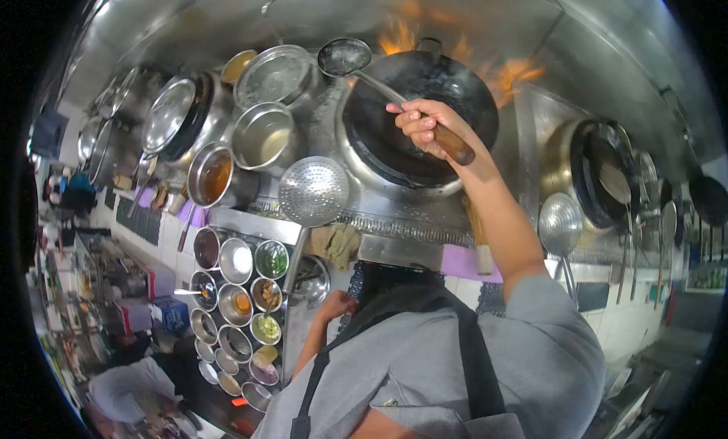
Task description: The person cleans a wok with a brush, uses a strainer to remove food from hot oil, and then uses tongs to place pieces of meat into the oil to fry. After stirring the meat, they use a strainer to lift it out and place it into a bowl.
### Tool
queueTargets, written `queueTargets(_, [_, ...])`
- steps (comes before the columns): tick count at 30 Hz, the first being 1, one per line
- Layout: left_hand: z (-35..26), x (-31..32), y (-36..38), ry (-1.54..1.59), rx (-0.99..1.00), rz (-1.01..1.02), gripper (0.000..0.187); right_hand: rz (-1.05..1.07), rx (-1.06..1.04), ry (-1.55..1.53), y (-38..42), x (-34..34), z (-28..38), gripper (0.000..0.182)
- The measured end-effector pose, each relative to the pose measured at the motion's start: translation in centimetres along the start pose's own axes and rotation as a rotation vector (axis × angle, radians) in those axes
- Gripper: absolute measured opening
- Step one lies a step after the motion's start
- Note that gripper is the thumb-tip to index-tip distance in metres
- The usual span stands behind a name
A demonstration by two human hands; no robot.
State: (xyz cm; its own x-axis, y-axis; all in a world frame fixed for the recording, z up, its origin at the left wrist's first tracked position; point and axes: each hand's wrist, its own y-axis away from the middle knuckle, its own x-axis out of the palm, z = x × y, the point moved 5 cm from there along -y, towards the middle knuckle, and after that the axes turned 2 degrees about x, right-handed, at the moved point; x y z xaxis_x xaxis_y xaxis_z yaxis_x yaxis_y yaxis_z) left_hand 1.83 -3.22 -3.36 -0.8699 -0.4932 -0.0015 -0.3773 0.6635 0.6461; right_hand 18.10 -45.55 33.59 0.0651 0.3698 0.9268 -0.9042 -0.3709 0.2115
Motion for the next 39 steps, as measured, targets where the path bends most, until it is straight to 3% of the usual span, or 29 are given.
queueTargets(2, [-8.1, -1.8, 1.8, -0.091, 0.095, 0.039, 0.015, -0.034, -0.007, 0.004, 0.5, -0.3, -1.5, 0.023])
queueTargets(3, [-16.9, 4.5, -2.8, -0.175, 0.286, -0.046, 0.015, -0.103, -0.016, 0.114, 6.3, -2.4, 2.8, 0.021])
queueTargets(6, [-30.7, 6.7, -2.2, -0.488, 0.727, -0.365, 0.011, -0.309, -0.06, 0.293, 9.4, -4.7, 2.1, 0.02])
queueTargets(8, [-37.0, 8.1, -4.1, -0.683, 0.99, -0.632, 0.007, -0.44, -0.162, 0.729, 11.2, -7.3, 2.8, 0.01])
queueTargets(9, [-40.1, 8.9, -4.6, -0.775, 1.026, -0.694, 0.006, -0.508, -0.21, 0.95, 11.8, -8.8, 3.2, 0.009])
queueTargets(10, [-42.5, 9.6, -5.0, -0.862, 1.058, -0.757, 0.005, -0.568, -0.305, 1.142, 12.9, -10.5, 3.2, 0.02])
queueTargets(11, [-43.3, 10.1, -6.6, -0.97, 1.014, -0.744, 0.005, -0.734, -0.34, 1.394, 15.2, -10.3, 3.0, 0.035])
queueTargets(13, [-43.5, 10.9, -9.8, -1.183, 0.919, -0.711, 0.008, -0.957, -0.718, 1.712, 20.1, -11.2, 1.7, 0.047])
queueTargets(15, [-42.3, 10.9, -12.5, -1.204, 0.796, -0.65, 0.011, -1.112, -0.704, 1.623, 24.9, -12.5, -1.2, 0.053])
queueTargets(17, [-42.3, 10.7, -13.0, -1.22, 0.706, -0.607, 0.013, -1.169, -0.927, 1.642, 29.2, -15.8, -5.7, 0.054])
queueTargets(19, [-42.8, 10.7, -12.0, -1.223, 0.651, -0.579, 0.015, -1.311, -0.834, 1.538, 33.5, -19.7, -10.8, 0.055])
queueTargets(21, [-42.6, 10.7, -11.9, -1.174, 0.73, -0.605, 0.013, -1.479, -0.351, 1.383, 36.5, -21.3, -14.8, 0.056])
queueTargets(24, [-42.2, 10.8, -12.4, -1.183, 0.77, -0.647, 0.012, -1.485, -0.374, 1.366, 38.6, -25.1, -19.2, 0.054])
queueTargets(27, [-42.2, 10.8, -12.1, -1.141, 0.798, -0.667, 0.013, -1.41, -0.733, 1.884, 38.7, -28.2, -20.7, 0.053])
queueTargets(28, [-42.1, 10.6, -12.3, -1.128, 0.776, -0.64, 0.013, -1.468, -0.445, 1.635, 38.9, -30.0, -21.3, 0.055])
queueTargets(31, [-41.9, 10.5, -12.6, -1.143, 0.733, -0.576, 0.007, -1.582, -0.231, 1.873, 37.8, -29.3, -19.0, 0.055])
queueTargets(34, [-41.3, 10.5, -11.6, -1.1, 0.842, -0.676, 0.016, -1.407, -0.326, 1.626, 31.8, -27.3, -17.1, 0.062])
queueTargets(37, [-40.8, 11.7, -5.1, -0.926, 1.027, -0.72, 0.025, -1.446, 0.001, 1.627, 28.5, -28.0, -16.7, 0.069])
queueTargets(39, [-36.0, 11.2, -3.2, -0.881, 0.957, -0.41, 0.023, -1.185, -0.247, 1.219, 29.2, -25.5, -15.6, 0.073])
